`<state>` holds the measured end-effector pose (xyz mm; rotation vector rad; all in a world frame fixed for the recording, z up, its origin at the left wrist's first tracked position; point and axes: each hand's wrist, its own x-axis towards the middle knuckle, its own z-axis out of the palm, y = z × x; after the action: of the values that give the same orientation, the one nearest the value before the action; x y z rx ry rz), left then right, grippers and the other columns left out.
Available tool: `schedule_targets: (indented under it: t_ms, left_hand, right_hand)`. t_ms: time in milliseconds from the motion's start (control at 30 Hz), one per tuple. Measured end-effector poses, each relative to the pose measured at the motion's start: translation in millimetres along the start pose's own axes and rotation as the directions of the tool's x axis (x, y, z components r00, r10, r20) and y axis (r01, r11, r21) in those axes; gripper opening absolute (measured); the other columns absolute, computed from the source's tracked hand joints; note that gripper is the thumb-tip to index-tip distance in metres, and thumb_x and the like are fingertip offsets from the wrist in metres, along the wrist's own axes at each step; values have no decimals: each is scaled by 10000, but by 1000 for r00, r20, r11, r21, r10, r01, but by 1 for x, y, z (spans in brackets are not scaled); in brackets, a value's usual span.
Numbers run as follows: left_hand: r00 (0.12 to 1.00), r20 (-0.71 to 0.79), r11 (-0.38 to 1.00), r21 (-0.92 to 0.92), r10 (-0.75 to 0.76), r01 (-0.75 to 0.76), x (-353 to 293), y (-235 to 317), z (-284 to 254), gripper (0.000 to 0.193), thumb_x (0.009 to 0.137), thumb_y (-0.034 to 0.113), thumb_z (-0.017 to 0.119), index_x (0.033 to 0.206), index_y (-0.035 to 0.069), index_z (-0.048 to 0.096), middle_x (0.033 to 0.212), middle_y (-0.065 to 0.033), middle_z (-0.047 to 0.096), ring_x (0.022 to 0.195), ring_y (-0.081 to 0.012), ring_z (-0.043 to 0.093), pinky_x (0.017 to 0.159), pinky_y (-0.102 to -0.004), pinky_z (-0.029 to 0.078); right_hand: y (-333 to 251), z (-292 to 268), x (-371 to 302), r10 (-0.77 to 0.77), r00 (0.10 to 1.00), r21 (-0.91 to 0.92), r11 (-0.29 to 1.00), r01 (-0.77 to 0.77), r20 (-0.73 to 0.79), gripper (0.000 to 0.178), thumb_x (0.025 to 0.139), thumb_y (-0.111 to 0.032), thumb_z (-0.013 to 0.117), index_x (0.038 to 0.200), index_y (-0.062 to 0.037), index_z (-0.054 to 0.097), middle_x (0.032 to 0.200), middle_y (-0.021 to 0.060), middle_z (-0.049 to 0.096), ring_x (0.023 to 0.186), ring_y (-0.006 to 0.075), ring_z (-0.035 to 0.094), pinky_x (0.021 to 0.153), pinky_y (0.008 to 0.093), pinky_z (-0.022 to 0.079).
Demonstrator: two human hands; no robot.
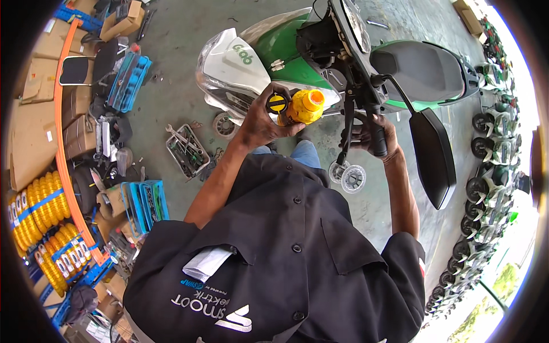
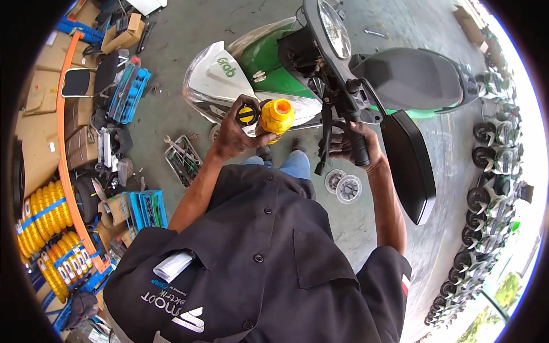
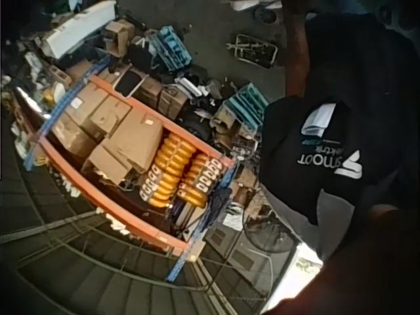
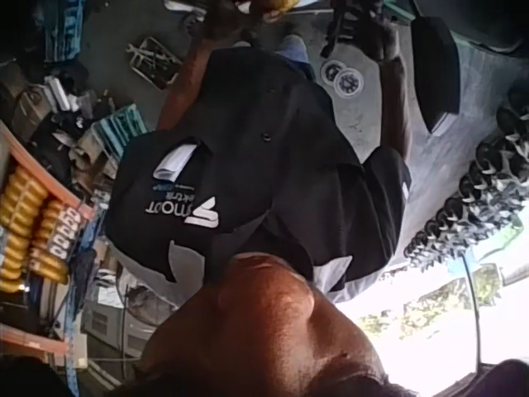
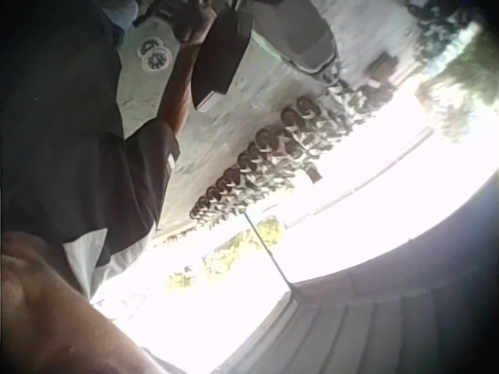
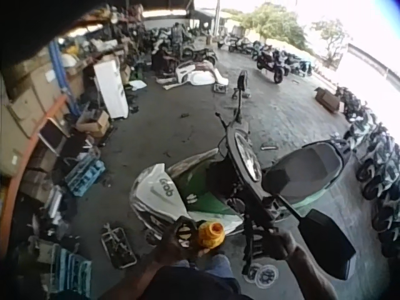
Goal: The person uses a screwdriver to remove a plastic panel from the front of a motorbike. They then walk to another area of the workshop to pick up a piece of cardboard holding a tool, return to the bike, and pour liquid from a yellow bottle into a small container.
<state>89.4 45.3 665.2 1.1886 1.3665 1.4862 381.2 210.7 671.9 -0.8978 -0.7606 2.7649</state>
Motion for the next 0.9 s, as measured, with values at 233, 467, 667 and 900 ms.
schedule_targets:
  t_ms: [233,467,667,900]
  left_hand:
    - [1000,10,1000,15,-9,9,1,-10,0,629,617,158,913,1084,87,498,1015,-17,575,969,-106,580,915,-276,491]
    - [999,34,1000,-3,-17,17,6,-12,1,634,620,143,910,1090,85,489,1029,-20,589,985,-105,585,933,-277,483]
    - [999,26,999,-27,-44,45,8,-12,-1,636,614,143,912,1087,87,491,1025,-17,588,990,-101,586,935,-276,478]
    - [999,25,999,-22,-25,25,8,-10,-5,590,643,146,912,1071,75,512,1020,-39,635,984,-114,610,902,-290,501]
  right_hand:
    - [1,26,2,-23,980,56,998,34,-197,653,876,-440,624,1334,-8,450,898,213,643,796,328,648,767,502,520]
    - [3,6,5,-32,998,99,994,36,-45,718,869,-468,633,1347,25,424,816,190,608,725,291,605,731,467,484]
    - [0,-25,5,-32,992,-79,996,42,123,767,871,-491,624,1393,17,383,889,234,668,785,339,667,797,484,521]
    - [8,-53,0,-70,994,-177,983,54,-85,726,886,-576,576,1373,-63,413,968,233,664,862,375,649,835,545,490]
